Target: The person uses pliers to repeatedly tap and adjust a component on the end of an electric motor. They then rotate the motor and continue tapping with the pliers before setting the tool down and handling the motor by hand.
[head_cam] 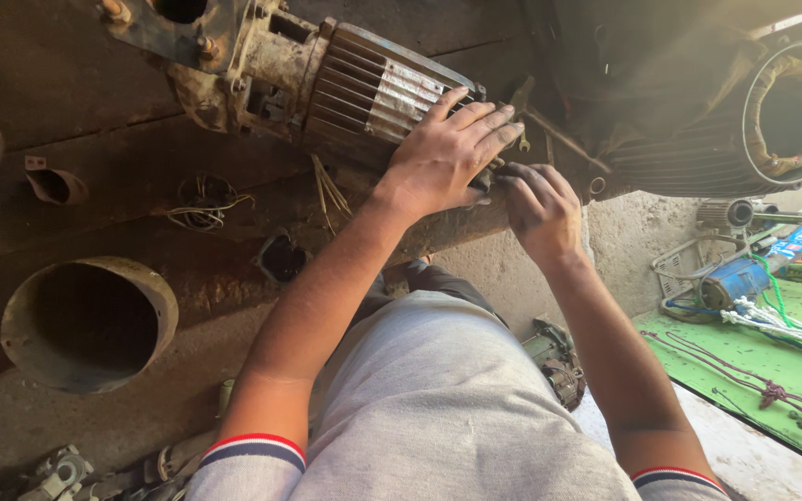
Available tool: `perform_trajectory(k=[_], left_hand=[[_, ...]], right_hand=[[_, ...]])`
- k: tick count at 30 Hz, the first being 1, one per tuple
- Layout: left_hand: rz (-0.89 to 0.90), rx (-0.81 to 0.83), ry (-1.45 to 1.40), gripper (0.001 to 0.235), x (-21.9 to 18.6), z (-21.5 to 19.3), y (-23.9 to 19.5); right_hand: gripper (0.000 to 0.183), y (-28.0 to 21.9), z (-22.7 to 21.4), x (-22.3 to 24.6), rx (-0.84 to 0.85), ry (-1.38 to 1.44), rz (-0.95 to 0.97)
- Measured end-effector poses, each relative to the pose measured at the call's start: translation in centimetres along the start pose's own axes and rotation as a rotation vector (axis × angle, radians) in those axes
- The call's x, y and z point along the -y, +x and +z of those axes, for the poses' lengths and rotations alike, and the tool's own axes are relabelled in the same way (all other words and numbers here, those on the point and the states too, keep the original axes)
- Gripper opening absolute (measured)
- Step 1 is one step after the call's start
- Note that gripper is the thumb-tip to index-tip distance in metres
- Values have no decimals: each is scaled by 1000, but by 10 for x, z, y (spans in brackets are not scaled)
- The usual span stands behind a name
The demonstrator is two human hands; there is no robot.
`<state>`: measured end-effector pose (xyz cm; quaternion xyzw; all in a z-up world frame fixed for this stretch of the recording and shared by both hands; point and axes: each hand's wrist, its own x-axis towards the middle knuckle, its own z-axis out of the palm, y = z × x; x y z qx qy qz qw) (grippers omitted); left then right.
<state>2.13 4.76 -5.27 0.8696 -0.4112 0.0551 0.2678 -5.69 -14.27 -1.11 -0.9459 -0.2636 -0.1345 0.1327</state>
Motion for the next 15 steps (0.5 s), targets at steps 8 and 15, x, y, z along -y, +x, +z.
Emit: perform_trajectory(k=[8,15], left_hand=[[2,0,45,106,0,5,1],[-4,-8,106,104,0,10,0]], right_hand=[[16,-1,11,9,-3,-19,70],[18,-7,18,14,-19,-61,146]])
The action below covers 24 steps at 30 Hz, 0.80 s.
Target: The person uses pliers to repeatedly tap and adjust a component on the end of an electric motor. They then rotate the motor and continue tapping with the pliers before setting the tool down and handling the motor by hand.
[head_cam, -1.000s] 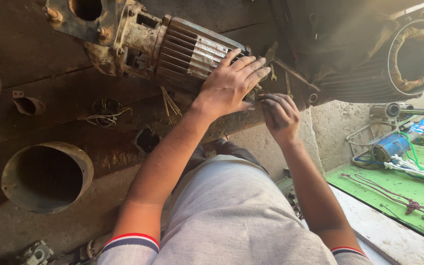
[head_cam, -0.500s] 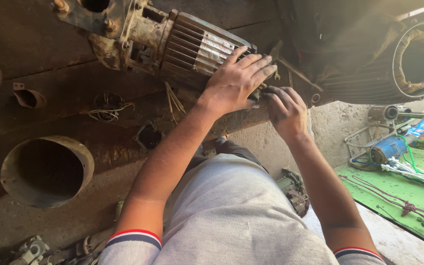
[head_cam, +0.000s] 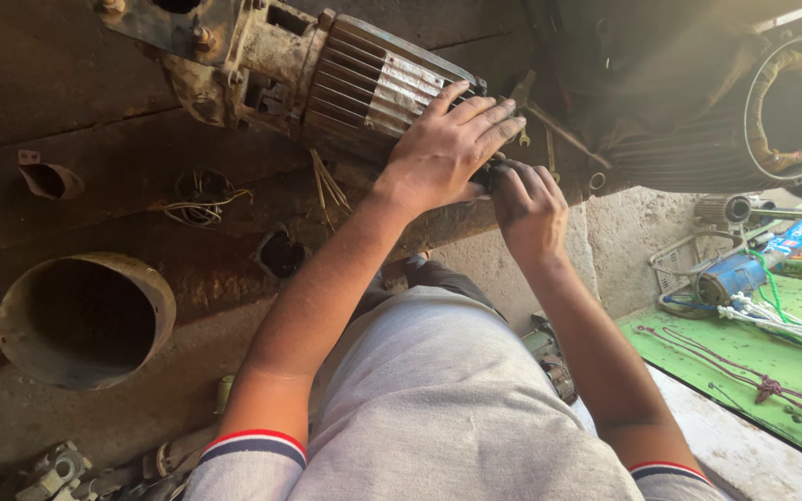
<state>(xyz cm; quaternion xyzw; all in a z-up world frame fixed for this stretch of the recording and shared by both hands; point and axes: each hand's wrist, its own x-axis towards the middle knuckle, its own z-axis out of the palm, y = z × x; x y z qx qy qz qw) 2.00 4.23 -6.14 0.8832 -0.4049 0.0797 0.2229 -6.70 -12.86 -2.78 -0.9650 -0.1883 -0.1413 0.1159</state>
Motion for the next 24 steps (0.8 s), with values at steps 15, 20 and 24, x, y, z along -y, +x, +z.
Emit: perform_trajectory(k=[15,20,24], left_hand=[[16,5,-67,104,1,-8,0],[-2,29,-99,105,0,-9,1],[-13,9,-98,104,-1,-10,1]], right_hand=[[27,18,-33,-20,191,-216,-374],[29,23,-34,-36,252,-137,-418],[26,20,-28,-41,261,-342,-564]])
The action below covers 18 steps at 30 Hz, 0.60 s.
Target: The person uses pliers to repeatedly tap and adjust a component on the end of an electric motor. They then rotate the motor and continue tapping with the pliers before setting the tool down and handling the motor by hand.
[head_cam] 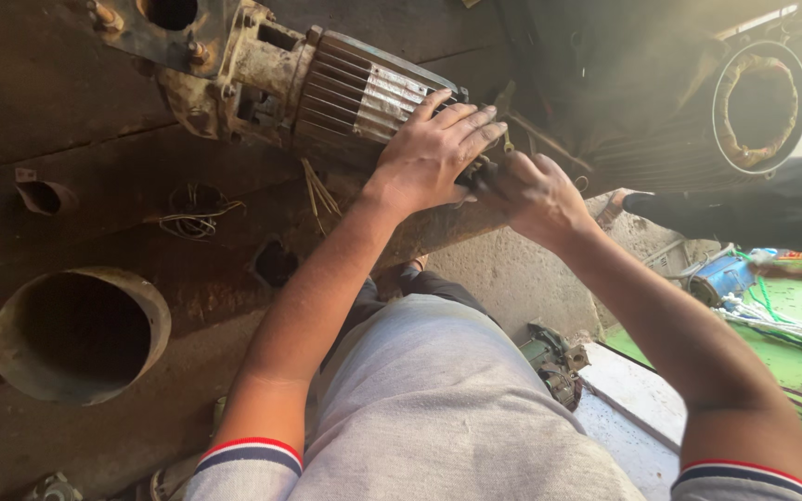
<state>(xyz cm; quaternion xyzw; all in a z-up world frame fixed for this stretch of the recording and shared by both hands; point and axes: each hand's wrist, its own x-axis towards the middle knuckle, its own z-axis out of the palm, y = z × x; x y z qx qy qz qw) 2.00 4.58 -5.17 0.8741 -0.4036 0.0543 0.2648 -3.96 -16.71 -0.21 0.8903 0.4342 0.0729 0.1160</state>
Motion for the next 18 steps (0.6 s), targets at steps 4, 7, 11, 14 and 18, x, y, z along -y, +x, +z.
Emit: perform_trajectory(k=[4,7,11,14,18], left_hand=[[14,-12,2,104,0,-2,-1],[24,-32,-1,102,-1,-4,-2],[27,-34,-6,102,0,-5,-3],[22,-35,-11,103,0,-4,-2],[25,-18,6,105,0,-2,-2]], right_hand=[[24,1,2,-9,-66,-125,-90],[27,4,-2,-27,-16,-46,-178],[24,17,-6,-39,-5,-70,-280],[22,25,-8,-44,13,-81,-321],[22,26,-8,-45,5,-53,-298]])
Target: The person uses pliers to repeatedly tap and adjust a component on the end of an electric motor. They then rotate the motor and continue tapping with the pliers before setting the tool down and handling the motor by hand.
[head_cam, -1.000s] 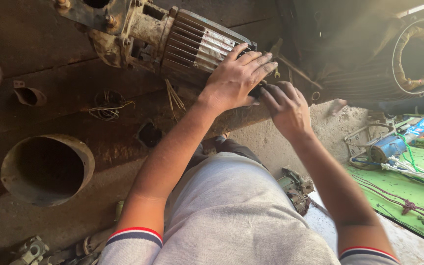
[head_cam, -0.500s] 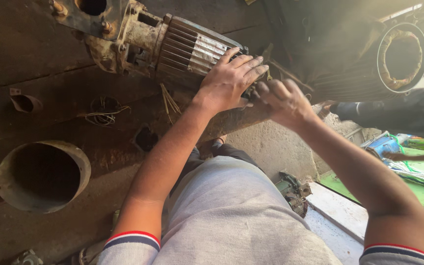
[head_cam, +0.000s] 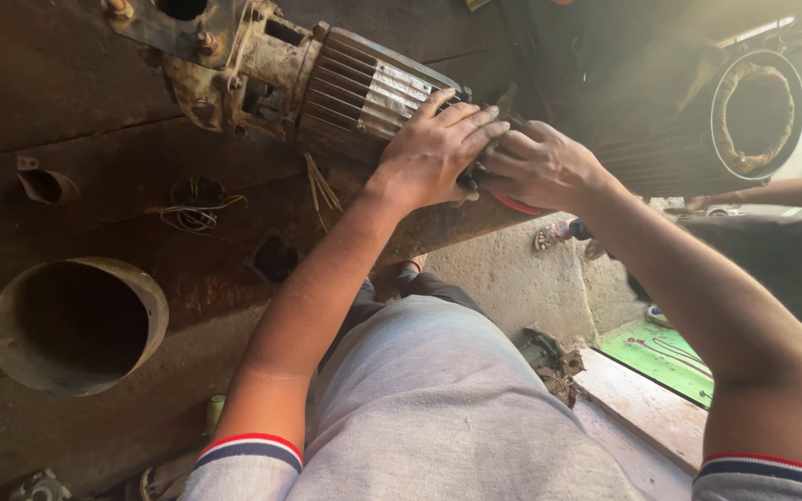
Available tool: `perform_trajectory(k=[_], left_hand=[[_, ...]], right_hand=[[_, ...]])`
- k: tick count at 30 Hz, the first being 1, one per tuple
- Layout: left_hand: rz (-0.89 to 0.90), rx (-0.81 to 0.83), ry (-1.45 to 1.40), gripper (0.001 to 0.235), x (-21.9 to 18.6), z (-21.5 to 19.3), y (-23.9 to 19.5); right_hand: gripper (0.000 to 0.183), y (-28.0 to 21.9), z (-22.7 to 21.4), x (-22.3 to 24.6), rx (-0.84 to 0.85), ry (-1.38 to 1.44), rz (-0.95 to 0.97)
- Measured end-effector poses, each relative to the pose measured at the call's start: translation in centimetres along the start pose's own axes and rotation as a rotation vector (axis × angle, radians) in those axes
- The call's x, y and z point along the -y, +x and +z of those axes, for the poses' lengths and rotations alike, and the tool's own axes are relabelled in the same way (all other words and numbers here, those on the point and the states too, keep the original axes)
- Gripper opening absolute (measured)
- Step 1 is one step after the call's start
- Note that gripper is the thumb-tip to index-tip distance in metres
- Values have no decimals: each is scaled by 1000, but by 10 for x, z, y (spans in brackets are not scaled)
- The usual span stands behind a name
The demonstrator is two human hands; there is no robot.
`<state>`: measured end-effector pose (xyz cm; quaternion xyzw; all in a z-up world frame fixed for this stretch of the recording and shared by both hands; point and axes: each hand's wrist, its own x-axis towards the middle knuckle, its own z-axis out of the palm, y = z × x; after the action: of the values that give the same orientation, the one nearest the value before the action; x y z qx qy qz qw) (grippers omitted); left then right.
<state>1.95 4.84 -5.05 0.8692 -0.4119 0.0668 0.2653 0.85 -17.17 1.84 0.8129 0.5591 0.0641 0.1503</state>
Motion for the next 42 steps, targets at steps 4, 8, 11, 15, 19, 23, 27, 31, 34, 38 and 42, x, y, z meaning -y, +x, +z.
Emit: perform_trajectory(k=[4,8,11,15,19,23,27,31,34,38,42], left_hand=[[-11,-2,-10,106,2,2,-1],[-2,-20,-5,105,2,4,1],[-21,18,-10,107,-1,4,0],[-9,4,-11,100,-4,-4,1],[-3,21,-10,98,-4,-7,1],[9,3,16,97,-3,-7,-3],[4,7,-7,97,-4,-6,1],[0,1,-35,97,-4,-8,3],[-7,8,-41,98,-5,-6,4],[-21,17,-34,98,-4,-6,2],[-54,49,-20,102,-7,-5,2]], right_hand=[[25,-3,6,12,12,75,86],[24,-5,14,39,16,268,414],[23,4,16,62,-105,356,654],[23,19,9,85,-165,484,1052],[16,34,13,97,-259,541,1324],[17,35,19,104,-275,556,1361],[16,18,13,100,-216,486,1164],[29,-2,3,83,-327,414,821],[27,-11,-2,63,-261,341,630],[25,-11,-13,38,-121,293,440],[23,-5,-17,23,-125,200,252]])
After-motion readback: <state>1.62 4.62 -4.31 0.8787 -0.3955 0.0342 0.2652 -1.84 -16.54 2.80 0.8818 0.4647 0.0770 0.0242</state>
